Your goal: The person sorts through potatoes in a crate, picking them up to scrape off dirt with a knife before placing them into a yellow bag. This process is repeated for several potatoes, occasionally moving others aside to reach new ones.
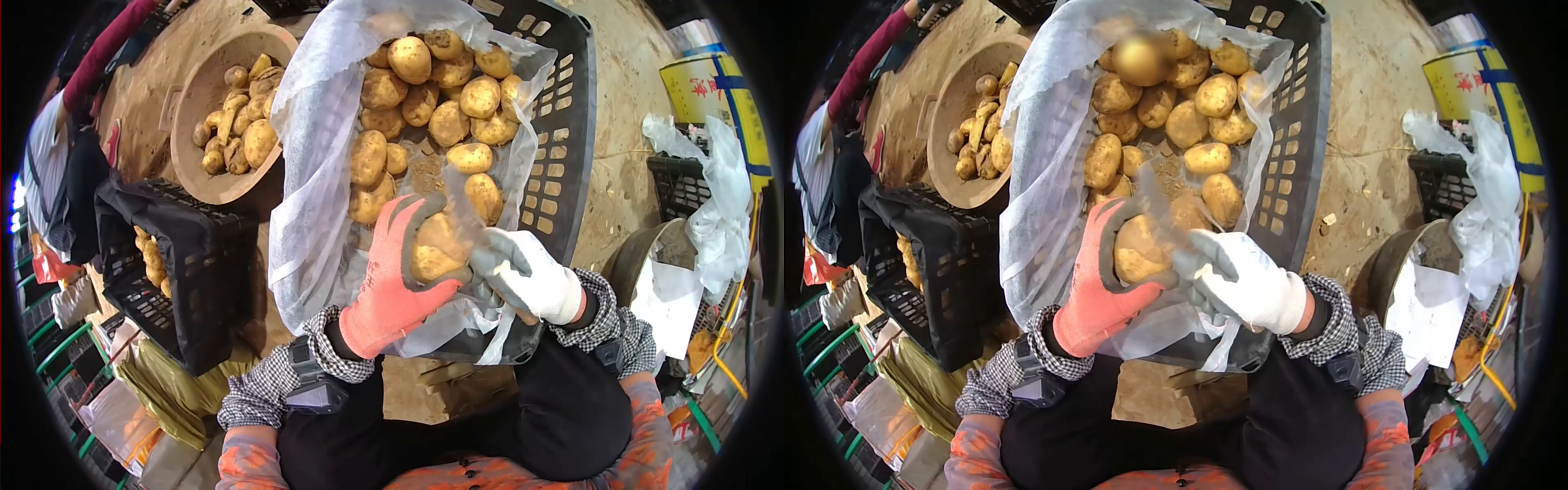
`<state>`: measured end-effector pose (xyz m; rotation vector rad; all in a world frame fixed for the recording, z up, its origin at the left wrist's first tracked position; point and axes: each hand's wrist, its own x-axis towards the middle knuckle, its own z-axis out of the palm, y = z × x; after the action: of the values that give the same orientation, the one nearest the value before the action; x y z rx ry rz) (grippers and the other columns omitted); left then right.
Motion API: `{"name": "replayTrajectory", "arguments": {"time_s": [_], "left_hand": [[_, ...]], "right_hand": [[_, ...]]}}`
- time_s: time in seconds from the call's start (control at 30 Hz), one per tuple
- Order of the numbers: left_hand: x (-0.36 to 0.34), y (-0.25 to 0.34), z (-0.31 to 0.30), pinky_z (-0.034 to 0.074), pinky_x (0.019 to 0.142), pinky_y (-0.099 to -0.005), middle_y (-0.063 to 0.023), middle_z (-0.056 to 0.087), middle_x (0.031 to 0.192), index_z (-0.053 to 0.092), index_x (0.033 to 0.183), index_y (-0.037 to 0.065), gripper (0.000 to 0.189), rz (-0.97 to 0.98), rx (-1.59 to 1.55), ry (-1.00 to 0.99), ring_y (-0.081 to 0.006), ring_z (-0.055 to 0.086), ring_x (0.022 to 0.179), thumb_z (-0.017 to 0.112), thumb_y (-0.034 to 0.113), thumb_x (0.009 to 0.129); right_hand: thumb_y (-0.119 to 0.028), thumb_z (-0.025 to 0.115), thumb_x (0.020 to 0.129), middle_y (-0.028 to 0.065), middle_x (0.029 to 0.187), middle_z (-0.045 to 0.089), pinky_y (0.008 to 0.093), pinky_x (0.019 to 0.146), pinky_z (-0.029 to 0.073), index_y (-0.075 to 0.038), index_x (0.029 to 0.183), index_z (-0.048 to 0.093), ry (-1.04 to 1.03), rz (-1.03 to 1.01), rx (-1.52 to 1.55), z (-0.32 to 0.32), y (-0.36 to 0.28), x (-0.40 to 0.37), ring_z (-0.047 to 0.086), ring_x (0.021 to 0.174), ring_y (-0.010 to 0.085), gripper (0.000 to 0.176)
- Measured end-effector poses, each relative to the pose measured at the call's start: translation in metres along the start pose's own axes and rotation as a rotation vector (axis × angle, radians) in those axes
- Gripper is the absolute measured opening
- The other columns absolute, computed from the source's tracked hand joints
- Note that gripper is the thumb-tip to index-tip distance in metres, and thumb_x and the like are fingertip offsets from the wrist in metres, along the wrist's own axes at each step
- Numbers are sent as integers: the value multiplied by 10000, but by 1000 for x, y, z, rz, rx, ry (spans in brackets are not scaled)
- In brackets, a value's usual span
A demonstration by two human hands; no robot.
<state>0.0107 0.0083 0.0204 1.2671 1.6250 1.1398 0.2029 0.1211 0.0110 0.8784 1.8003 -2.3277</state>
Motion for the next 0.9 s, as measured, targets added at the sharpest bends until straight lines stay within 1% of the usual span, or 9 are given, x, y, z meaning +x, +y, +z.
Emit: {"name": "replayTrajectory", "arguments": {"time_s": [0.07,0.17,0.2,0.23,0.27,0.4,0.6,0.87,0.9], "left_hand": [[-4,-3,1,338,1054,-414,-218,417,1316,414,1339,11,833,49,210,-7,-377,420,1239,785,73,595],[-2,-4,0,345,1057,-408,-202,423,1342,377,1378,21,808,-10,-59,-41,-335,425,1258,760,98,671],[2,0,-2,345,1057,-408,-202,423,1342,377,1378,21,808,-8,-58,-40,-335,425,1258,760,98,671],[8,8,-4,348,1058,-398,-184,426,1356,357,1396,25,780,-278,-598,-43,-301,424,1269,733,108,717],[11,12,-5,350,1060,-389,-165,429,1370,337,1414,30,753,-549,-1138,-43,-266,423,1280,706,119,763],[3,0,-2,347,1063,-343,-109,422,1394,300,1443,35,757,-567,-1336,-117,-193,426,1278,676,119,792],[4,7,2,388,1025,-321,-87,419,1369,283,1453,38,811,-286,-738,-140,-169,447,1239,660,-11,737],[-1,13,-2,390,1008,-329,-99,462,1304,338,1407,22,769,-630,-622,-151,-194,471,1193,668,-37,716],[3,7,2,383,1017,-342,-120,472,1295,342,1406,21,773,-306,-394,-101,-222,475,1199,675,-25,709]], "right_hand": [[-149,605,852,196,810,610,422,666,499,93,1223,500,131,-553,-646,2,3,-2,601,711,372,455],[-193,586,899,118,804,617,331,619,495,45,1101,555,96,-210,-81,2,-11,-5,612,696,218,314],[-216,573,924,84,803,616,298,606,490,23,1055,568,49,114,342,3,-26,-4,606,701,160,273],[-258,539,964,22,801,600,227,591,459,-10,1009,562,79,-95,406,1,-20,-2,567,717,68,252],[-277,523,978,5,785,591,217,595,442,-16,977,569,96,51,463,-2,-26,-3,548,709,59,265],[-283,522,979,3,745,568,233,579,438,-18,879,562,156,-18,385,9,-19,-2,530,683,56,286],[-297,516,973,28,729,567,256,581,458,0,930,522,84,36,291,2,-31,-2,538,634,85,300],[-223,518,915,116,705,592,308,517,467,76,1097,516,-47,-74,-66,-1,-13,0,590,559,159,350],[-223,518,915,116,705,592,308,517,467,76,1097,516,-47,-75,-66,0,-19,-1,590,559,159,350]]}}
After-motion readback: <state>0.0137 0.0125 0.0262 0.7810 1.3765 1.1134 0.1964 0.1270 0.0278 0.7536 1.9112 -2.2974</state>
